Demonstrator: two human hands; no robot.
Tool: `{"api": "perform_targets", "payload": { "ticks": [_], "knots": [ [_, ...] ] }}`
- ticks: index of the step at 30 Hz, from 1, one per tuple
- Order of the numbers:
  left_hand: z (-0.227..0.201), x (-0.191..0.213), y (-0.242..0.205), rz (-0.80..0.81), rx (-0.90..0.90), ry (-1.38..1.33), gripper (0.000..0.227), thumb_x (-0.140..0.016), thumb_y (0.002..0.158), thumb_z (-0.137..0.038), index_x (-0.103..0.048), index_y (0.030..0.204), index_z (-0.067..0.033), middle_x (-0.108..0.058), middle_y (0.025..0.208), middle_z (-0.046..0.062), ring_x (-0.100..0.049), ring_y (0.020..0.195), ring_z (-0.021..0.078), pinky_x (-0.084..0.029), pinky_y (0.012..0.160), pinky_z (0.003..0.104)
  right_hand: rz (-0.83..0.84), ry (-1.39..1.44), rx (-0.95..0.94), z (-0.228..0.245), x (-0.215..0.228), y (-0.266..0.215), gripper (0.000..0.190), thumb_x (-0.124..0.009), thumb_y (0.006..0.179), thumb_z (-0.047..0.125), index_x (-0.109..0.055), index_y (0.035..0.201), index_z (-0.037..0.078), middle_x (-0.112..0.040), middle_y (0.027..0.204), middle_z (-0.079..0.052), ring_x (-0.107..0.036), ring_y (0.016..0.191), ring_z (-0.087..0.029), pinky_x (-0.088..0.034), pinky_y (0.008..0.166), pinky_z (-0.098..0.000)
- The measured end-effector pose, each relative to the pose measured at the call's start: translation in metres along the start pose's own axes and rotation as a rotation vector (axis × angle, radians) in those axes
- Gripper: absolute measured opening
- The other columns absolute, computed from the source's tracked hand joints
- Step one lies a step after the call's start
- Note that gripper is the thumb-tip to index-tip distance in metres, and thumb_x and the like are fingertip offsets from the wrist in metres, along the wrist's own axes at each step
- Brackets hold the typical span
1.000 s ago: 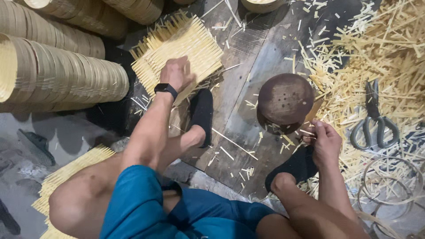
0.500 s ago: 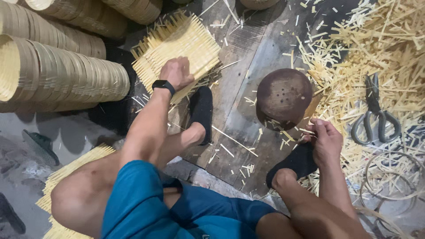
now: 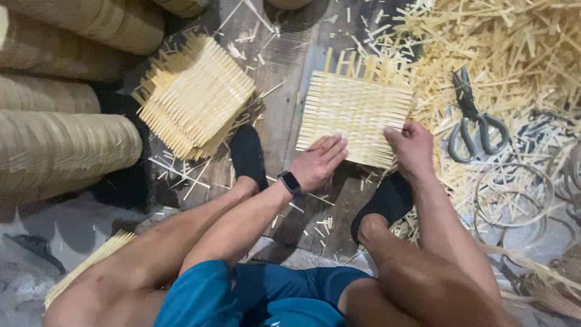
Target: The person places a circular bamboo ring onto a flat woven bamboo mat, trims the excess mat with shears, and then removes the finished circular plate. This process is repeated multiple times to produce several plates.
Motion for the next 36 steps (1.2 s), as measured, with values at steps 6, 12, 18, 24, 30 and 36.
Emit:
{"api": "perform_targets", "payload": {
  "ticks": [6, 12, 18, 24, 30, 36],
  "knots": [
    [0.077, 0.005, 0.000, -0.370, 0.534, -0.431, 0.043, -0.079, 0.080, -0.013, -0.065, 0.118, 0.0003, -0.069, 0.119, 0.017, -0.064, 0.110, 0.0312, -0.052, 0.096, 0.041, -0.095, -0.113, 0.103, -0.015, -0.007, 0.012, 0.022, -0.077, 0.091, 0.002, -0.067, 0.110, -0.004, -0.073, 0.098, -0.005, -0.066, 0.081, -0.007, -0.054, 0.074, -0.0212],
    [0.148, -0.044, 0.002, -0.260, 1.230, -1.103, 0.038, -0.087, 0.074, -0.004, -0.070, 0.107, 0.0056, -0.077, 0.093, 0.013, -0.072, 0.076, 0.0142, -0.061, 0.068, 0.027, -0.169, -0.180, 0.147, -0.014, -0.004, 0.013, 0.022, -0.077, 0.091, 0.003, -0.069, 0.110, -0.003, -0.075, 0.097, -0.005, -0.069, 0.082, -0.007, -0.057, 0.075, -0.0218],
    [0.152, -0.027, -0.015, -0.151, 1.240, -0.989, 0.036, -0.088, 0.077, -0.007, -0.072, 0.107, 0.0045, -0.077, 0.094, 0.009, -0.071, 0.079, 0.0135, -0.058, 0.072, 0.027, -0.216, -0.190, 0.048, -0.040, 0.002, 0.018, 0.032, -0.079, 0.085, 0.008, -0.068, 0.113, -0.001, -0.076, 0.095, -0.006, -0.072, 0.083, -0.010, -0.060, 0.073, -0.0250],
    [0.147, -0.027, 0.001, -0.214, 1.193, -1.012, 0.053, -0.089, 0.076, -0.006, -0.065, 0.121, 0.0068, -0.073, 0.098, 0.007, -0.069, 0.081, 0.0124, -0.055, 0.072, 0.024, -0.540, -0.349, 0.301, -0.048, 0.116, -0.005, 0.035, -0.086, 0.088, 0.018, -0.069, 0.115, 0.002, -0.072, 0.095, -0.004, -0.066, 0.085, -0.010, -0.056, 0.078, -0.0263],
    [0.154, -0.006, -0.010, -0.330, 1.203, -0.870, 0.071, -0.087, 0.083, -0.015, -0.050, 0.141, 0.0018, -0.069, 0.106, 0.009, -0.068, 0.087, 0.0139, -0.056, 0.068, 0.026, -0.858, -0.920, 0.156, -0.045, 0.272, -0.083, 0.031, -0.084, 0.087, 0.017, -0.068, 0.110, 0.003, -0.066, 0.102, -0.014, -0.064, 0.094, -0.028, -0.053, 0.087, -0.0418],
    [0.153, 0.029, 0.000, -0.471, 1.117, -0.724, 0.063, -0.084, 0.089, -0.014, -0.051, 0.141, -0.0018, -0.064, 0.120, 0.009, -0.068, 0.098, 0.0146, -0.060, 0.074, 0.027, -0.851, -1.301, 0.303, -0.033, 0.319, -0.077, 0.042, -0.077, 0.087, 0.009, -0.066, 0.127, 0.002, -0.056, 0.125, -0.024, -0.046, 0.120, -0.044, -0.040, 0.104, -0.0538]
  ]
}}
Point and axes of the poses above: each hand's wrist, its own y-axis towards the middle knuckle, its own x-axis out of the back of the hand, z = x × y, the point moved 3 cm from there along y, towards the middle knuckle
